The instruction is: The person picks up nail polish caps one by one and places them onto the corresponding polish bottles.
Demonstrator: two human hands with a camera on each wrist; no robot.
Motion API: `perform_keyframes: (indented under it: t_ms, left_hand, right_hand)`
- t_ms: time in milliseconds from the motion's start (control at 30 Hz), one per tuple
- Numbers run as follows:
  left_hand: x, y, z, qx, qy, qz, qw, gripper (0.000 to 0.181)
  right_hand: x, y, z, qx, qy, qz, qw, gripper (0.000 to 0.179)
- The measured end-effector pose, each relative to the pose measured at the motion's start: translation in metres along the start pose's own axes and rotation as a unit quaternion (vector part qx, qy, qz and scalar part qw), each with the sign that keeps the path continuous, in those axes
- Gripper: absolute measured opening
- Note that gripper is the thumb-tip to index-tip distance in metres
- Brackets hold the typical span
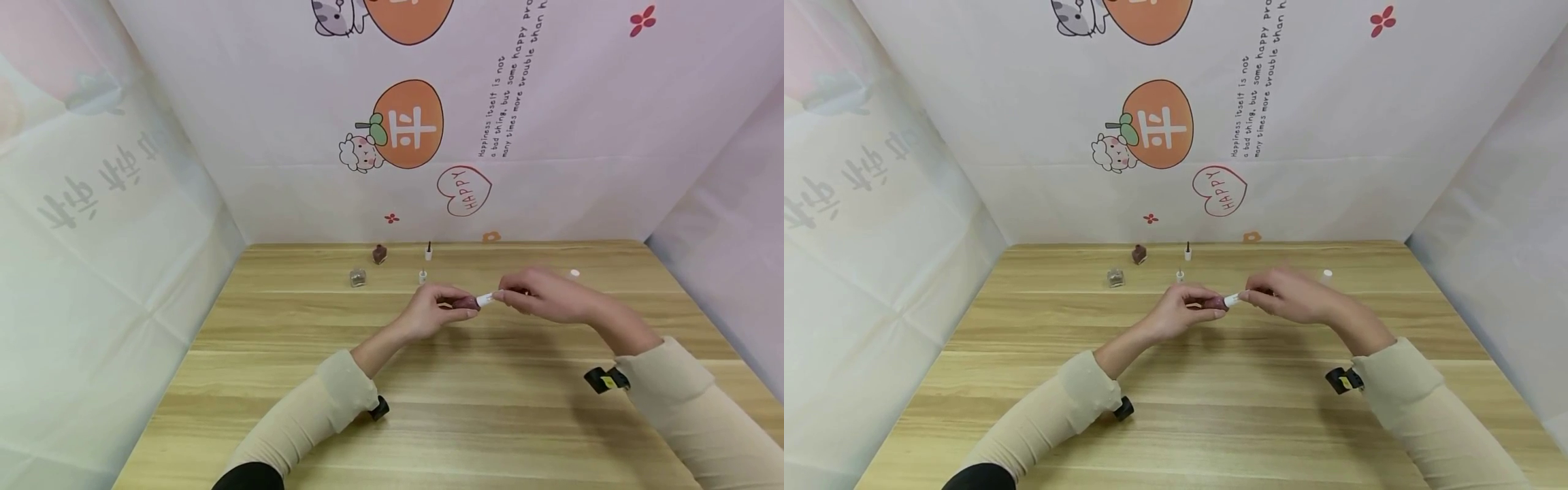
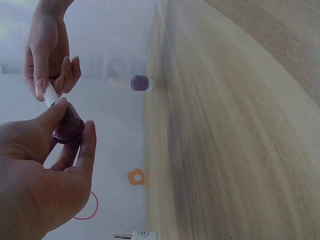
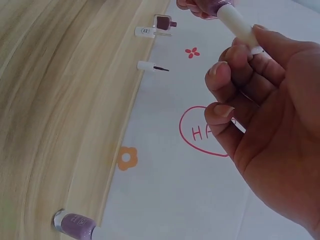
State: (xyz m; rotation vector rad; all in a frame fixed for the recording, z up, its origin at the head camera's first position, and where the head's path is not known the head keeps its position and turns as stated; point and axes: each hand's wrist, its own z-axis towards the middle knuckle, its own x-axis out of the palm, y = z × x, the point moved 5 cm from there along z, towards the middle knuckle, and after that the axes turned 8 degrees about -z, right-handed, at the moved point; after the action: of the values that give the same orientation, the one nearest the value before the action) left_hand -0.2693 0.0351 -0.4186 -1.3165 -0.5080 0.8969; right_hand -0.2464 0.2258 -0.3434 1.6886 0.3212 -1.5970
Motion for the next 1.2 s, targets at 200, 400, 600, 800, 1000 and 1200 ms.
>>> perform_keyframes:
  t_ms: [200, 400, 600, 800, 1000, 1200]
  left_hand:
    - [0.0, 0.0, -0.001, -0.002, -0.005, 0.0, 1.0, 0.018]
    - [0.0, 0.001, 0.0, -0.01, -0.013, -0.007, 0.9998, 0.018]
    - [0.002, 0.001, 0.0, -0.011, -0.007, -0.01, 0.9999, 0.018]
    - [0.005, 0.0, 0.001, -0.003, -0.002, -0.003, 1.0, 0.019]
    - [0.008, 0.001, 0.003, 0.002, -0.013, -0.001, 0.9999, 0.018]
    - [0.011, 0.001, 0.006, 0.005, -0.035, -0.001, 0.9994, 0.018]
  right_hand:
    - [0.003, -0.004, -0.001, 0.026, 0.002, 0.032, 0.9992, 0.027]
    - [0.005, -0.008, -0.003, 0.07, -0.027, 0.065, 0.995, 0.012]
    - [0.005, -0.007, -0.003, 0.071, -0.052, 0.085, 0.9924, 0.01]
    - [0.006, -0.006, -0.003, 0.073, -0.079, 0.099, 0.9893, 0.009]
    - [0.009, -0.006, -0.001, 0.067, -0.13, 0.103, 0.9839, 0.006]
    - [0.011, -0.004, -0.001, 0.086, -0.166, 0.097, 0.9775, 0.004]
